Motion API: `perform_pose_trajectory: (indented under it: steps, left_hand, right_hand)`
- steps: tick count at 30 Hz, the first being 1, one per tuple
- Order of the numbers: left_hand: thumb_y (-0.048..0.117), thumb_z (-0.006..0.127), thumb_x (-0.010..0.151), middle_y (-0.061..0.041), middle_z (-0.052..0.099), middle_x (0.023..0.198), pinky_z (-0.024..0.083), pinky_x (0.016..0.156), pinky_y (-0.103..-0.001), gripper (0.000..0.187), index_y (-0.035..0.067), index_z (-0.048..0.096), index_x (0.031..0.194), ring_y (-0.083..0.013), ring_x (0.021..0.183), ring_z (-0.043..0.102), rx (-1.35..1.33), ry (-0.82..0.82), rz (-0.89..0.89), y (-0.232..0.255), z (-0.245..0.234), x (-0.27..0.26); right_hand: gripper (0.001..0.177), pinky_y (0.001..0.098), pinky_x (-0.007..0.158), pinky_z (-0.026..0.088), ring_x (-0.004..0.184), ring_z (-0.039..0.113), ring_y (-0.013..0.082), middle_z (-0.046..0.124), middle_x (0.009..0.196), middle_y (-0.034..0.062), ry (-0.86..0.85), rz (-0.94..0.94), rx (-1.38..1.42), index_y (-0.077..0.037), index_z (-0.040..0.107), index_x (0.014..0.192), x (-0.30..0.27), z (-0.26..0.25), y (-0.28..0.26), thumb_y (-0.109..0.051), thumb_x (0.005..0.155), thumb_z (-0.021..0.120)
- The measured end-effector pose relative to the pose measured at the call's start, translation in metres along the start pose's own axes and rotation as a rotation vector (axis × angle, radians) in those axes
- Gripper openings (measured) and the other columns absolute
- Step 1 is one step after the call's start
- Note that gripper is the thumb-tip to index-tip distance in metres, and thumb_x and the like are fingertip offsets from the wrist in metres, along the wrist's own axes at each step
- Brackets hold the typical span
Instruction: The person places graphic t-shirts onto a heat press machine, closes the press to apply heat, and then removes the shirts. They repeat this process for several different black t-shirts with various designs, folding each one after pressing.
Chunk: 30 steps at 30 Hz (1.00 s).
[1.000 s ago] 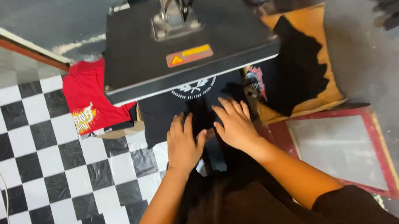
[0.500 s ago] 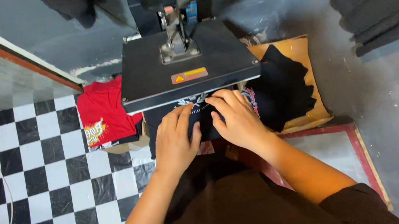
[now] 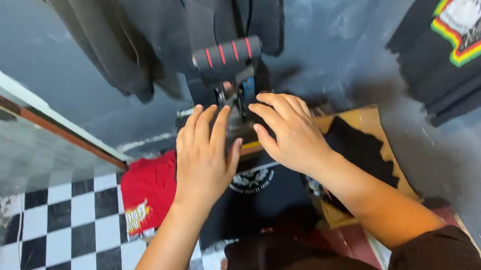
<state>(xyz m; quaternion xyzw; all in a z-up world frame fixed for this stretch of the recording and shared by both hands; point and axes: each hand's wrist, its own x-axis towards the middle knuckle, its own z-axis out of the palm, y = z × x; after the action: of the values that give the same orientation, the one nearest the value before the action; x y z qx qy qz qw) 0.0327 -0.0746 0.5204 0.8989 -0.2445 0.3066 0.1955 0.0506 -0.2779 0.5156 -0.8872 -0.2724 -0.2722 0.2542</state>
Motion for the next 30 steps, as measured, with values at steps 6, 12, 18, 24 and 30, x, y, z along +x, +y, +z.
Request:
perform_pose_trajectory:
  steps: [6, 12, 18, 24, 30]
  left_hand:
    - [0.022, 0.078, 0.085, -0.017, 0.056, 0.136, 0.040, 0.108, -0.050, 0.062, 0.005, 0.056, 0.140, -0.0382, 0.133, 0.048, -0.004, 0.039, 0.007, -0.012, 0.003, 0.032]
    - [0.018, 0.078, 0.083, -0.017, 0.055, 0.140, 0.039, 0.110, -0.049, 0.063, 0.005, 0.056, 0.140, -0.0356, 0.133, 0.048, 0.003, 0.113, 0.067, -0.027, 0.010, 0.072]
    - [0.021, 0.077, 0.077, -0.014, 0.056, 0.126, 0.041, 0.103, -0.050, 0.073, -0.001, 0.054, 0.142, -0.0322, 0.121, 0.053, 0.176, 0.104, 0.113, -0.047, 0.050, 0.094]
    - [0.019, 0.071, 0.086, -0.015, 0.054, 0.125, 0.041, 0.112, -0.050, 0.060, 0.002, 0.054, 0.141, -0.0339, 0.120, 0.051, 0.178, 0.271, 0.098, -0.055, 0.081, 0.090]
    - [0.022, 0.071, 0.086, -0.014, 0.054, 0.121, 0.038, 0.115, -0.053, 0.054, 0.004, 0.055, 0.134, -0.0319, 0.118, 0.051, 0.170, 0.270, 0.077, -0.056, 0.085, 0.090]
  right_hand:
    - [0.038, 0.0462, 0.104, 0.042, 0.121, 0.056, 0.0325, 0.061, 0.128, 0.0126, 0.051, -0.038, -0.044, -0.004, 0.067, 0.124, 0.034, 0.001, 0.011, -0.015, 0.089, 0.073]
    - [0.042, 0.0465, 0.103, 0.039, 0.121, 0.054, 0.0317, 0.060, 0.129, 0.0117, 0.100, -0.097, -0.115, -0.006, 0.067, 0.126, 0.073, -0.006, 0.012, -0.017, 0.087, 0.076]
    - [0.059, 0.0485, 0.107, 0.039, 0.125, 0.052, 0.0355, 0.058, 0.129, 0.0164, 0.116, -0.156, -0.228, -0.001, 0.058, 0.132, 0.094, 0.027, 0.036, -0.015, 0.078, 0.077]
    - [0.056, 0.0456, 0.109, 0.042, 0.125, 0.052, 0.0363, 0.057, 0.126, 0.0145, 0.219, -0.097, -0.213, -0.002, 0.055, 0.135, 0.092, 0.059, 0.047, -0.006, 0.082, 0.072]
    - [0.052, 0.0476, 0.103, 0.042, 0.122, 0.052, 0.0355, 0.056, 0.123, 0.0141, 0.249, -0.088, -0.263, -0.004, 0.055, 0.131, 0.093, 0.061, 0.047, -0.007, 0.081, 0.070]
